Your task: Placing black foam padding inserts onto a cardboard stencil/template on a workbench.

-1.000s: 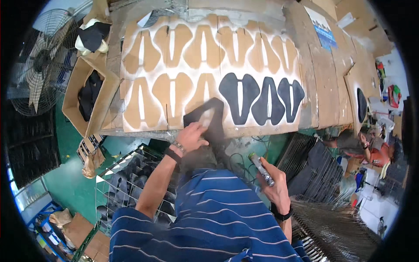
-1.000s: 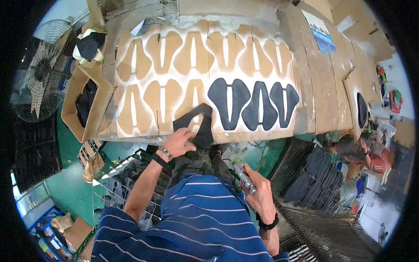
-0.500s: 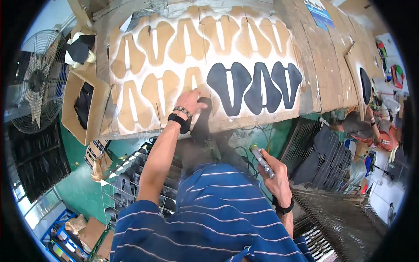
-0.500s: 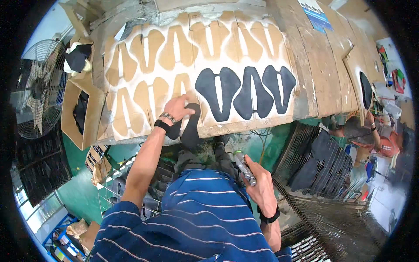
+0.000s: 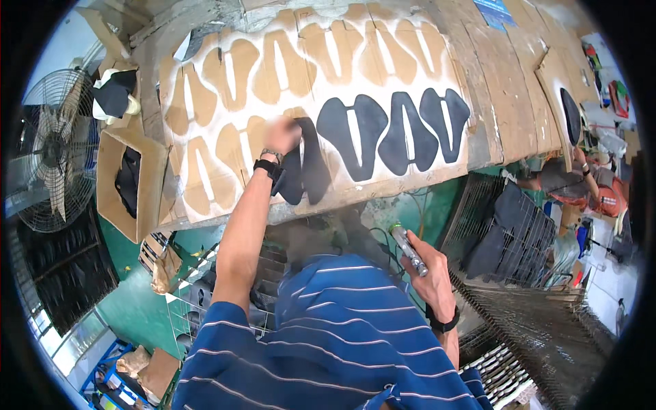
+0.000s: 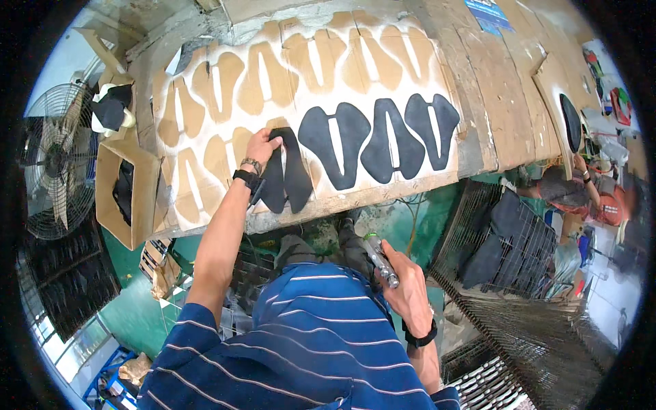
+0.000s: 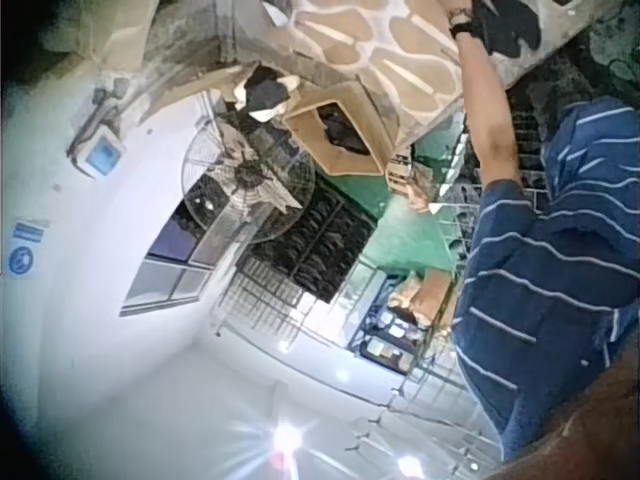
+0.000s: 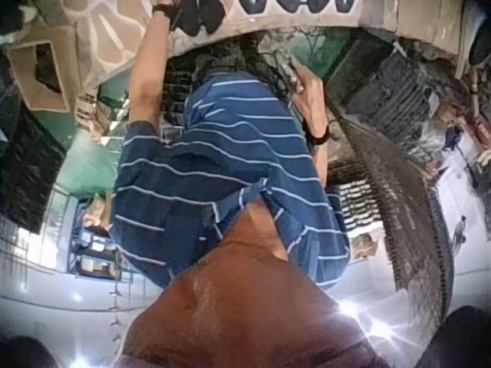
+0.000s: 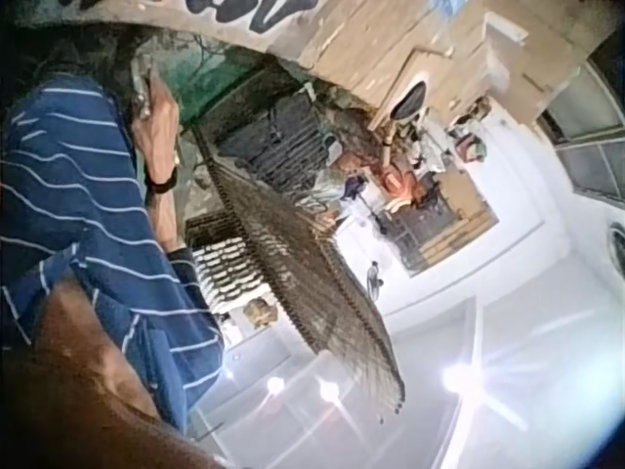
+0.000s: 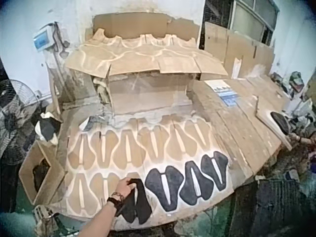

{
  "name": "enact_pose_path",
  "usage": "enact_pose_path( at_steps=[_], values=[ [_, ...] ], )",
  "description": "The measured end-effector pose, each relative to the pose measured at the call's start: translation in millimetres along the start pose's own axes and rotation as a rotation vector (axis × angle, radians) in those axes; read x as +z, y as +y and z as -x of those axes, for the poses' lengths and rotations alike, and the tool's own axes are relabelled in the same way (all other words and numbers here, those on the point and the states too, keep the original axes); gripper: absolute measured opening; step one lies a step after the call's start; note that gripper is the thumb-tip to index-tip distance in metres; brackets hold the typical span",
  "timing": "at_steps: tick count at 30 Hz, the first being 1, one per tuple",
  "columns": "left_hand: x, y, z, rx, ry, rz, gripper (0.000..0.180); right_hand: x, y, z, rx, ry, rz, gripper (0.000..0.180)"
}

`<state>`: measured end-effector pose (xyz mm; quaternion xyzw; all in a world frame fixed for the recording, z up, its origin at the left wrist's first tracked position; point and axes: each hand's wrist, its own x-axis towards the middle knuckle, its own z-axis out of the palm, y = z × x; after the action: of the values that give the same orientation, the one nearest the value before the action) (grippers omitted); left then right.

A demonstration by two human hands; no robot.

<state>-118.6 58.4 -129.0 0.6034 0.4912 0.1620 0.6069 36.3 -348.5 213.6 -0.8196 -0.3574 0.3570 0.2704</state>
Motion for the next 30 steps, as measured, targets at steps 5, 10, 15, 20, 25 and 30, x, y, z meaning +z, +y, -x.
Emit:
enact_pose_path(
  at_steps=[5, 10, 15, 20, 25, 30],
  values=[
    [8, 52, 0, -0.103, 0.029, 0.203, 0.012, 2, -2, 4, 0.045, 0.029, 0.009, 0.058],
    [3, 60, -6, -0.051, 0.275, -0.095, 0.022, 3, -2, 2, 0.033, 0.017, 0.010, 0.057],
    [20, 101, 48, 0.527, 0.586, -0.745, 0.032, 0, -4, 0, 0.088, 0.005, 0.026, 0.057],
    [56, 94, 128, 0.528, 0.073, -0.945, 0.031, 5, 7, -3, -0.001, 0.038, 0.034, 0.057],
    [62, 38, 143, 0.439, 0.081, -1.007, 0.026, 2, 6, -7, -0.025, 0.011, 0.034, 0.059],
    [54, 34, 145, 0.422, 0.113, -0.910, 0.016, 0, 12, -8, -0.060, 0.021, 0.039, 0.059]
  ],
)
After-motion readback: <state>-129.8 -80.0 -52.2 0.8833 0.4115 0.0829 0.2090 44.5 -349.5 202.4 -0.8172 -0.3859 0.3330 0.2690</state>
